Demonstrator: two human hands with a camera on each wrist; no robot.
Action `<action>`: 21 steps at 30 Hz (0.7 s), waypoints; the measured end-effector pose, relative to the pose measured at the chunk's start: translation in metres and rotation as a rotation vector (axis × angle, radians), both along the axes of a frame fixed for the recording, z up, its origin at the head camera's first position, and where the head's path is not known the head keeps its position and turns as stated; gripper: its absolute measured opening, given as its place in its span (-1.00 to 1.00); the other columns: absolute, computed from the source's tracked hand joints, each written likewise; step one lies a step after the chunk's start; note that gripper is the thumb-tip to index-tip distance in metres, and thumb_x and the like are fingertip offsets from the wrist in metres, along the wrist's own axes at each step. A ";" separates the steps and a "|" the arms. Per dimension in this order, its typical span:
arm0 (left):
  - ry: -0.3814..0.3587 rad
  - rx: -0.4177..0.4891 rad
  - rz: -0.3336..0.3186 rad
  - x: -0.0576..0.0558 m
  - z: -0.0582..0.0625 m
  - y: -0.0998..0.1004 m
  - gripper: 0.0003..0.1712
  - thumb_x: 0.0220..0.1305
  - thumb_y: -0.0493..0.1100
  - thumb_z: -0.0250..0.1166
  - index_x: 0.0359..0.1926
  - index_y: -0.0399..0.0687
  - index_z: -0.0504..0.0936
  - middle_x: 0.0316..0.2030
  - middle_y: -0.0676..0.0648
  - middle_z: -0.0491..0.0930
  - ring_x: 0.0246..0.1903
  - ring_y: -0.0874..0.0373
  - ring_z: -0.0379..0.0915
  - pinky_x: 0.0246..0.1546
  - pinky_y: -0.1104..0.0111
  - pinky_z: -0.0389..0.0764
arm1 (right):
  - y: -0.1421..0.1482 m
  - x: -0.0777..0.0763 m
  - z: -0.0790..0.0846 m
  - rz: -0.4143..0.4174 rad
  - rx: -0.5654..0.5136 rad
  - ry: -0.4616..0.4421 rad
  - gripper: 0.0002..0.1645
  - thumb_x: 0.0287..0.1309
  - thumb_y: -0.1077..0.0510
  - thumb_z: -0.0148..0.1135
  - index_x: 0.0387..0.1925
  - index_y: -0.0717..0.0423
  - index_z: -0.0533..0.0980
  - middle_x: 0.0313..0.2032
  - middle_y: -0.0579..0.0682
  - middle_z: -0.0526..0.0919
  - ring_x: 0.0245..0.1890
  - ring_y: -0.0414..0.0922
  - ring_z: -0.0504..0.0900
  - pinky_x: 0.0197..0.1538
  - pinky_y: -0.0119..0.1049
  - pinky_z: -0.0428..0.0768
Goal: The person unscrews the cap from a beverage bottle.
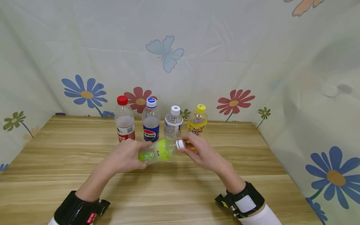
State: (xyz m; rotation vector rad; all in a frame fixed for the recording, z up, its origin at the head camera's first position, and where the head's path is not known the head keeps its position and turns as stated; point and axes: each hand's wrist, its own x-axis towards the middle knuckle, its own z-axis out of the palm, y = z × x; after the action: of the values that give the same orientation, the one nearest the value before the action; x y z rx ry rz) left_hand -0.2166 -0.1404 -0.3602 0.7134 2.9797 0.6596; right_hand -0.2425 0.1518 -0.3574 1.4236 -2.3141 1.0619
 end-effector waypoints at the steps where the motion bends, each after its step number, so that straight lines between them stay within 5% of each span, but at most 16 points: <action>1: 0.001 0.000 0.001 0.000 0.000 0.000 -0.23 -0.12 -0.03 0.58 0.21 0.03 0.60 -0.01 0.01 0.61 -0.22 0.17 0.51 -0.16 0.31 0.56 | 0.000 0.000 0.000 -0.001 0.000 0.001 -0.60 0.19 0.40 0.30 0.04 0.18 0.42 -0.07 -0.16 0.52 -0.14 -0.21 0.56 -0.08 -0.39 0.58; 15: -0.013 -0.009 0.007 -0.001 0.000 -0.001 -0.23 -0.12 -0.04 0.58 0.21 0.02 0.59 -0.01 0.01 0.61 -0.21 0.17 0.51 -0.15 0.27 0.56 | -0.002 -0.001 -0.002 -0.009 -0.039 -0.001 -0.47 0.08 0.46 0.37 0.09 0.20 0.45 0.02 -0.08 0.55 -0.04 -0.16 0.58 0.00 -0.34 0.56; 21: -0.014 -0.014 0.002 0.000 0.000 0.000 -0.22 -0.12 -0.04 0.59 0.22 0.02 0.59 0.00 0.02 0.61 -0.20 0.17 0.52 -0.14 0.27 0.57 | -0.002 0.000 -0.001 -0.081 -0.063 -0.036 -0.38 0.10 0.28 0.44 0.17 0.31 0.39 0.04 0.06 0.52 -0.08 -0.08 0.60 -0.06 -0.26 0.60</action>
State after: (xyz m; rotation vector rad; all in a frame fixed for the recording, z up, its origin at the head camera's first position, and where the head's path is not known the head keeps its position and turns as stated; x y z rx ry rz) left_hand -0.2169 -0.1401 -0.3602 0.7013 2.9697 0.6411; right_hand -0.2423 0.1502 -0.3587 1.2865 -2.3197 1.1355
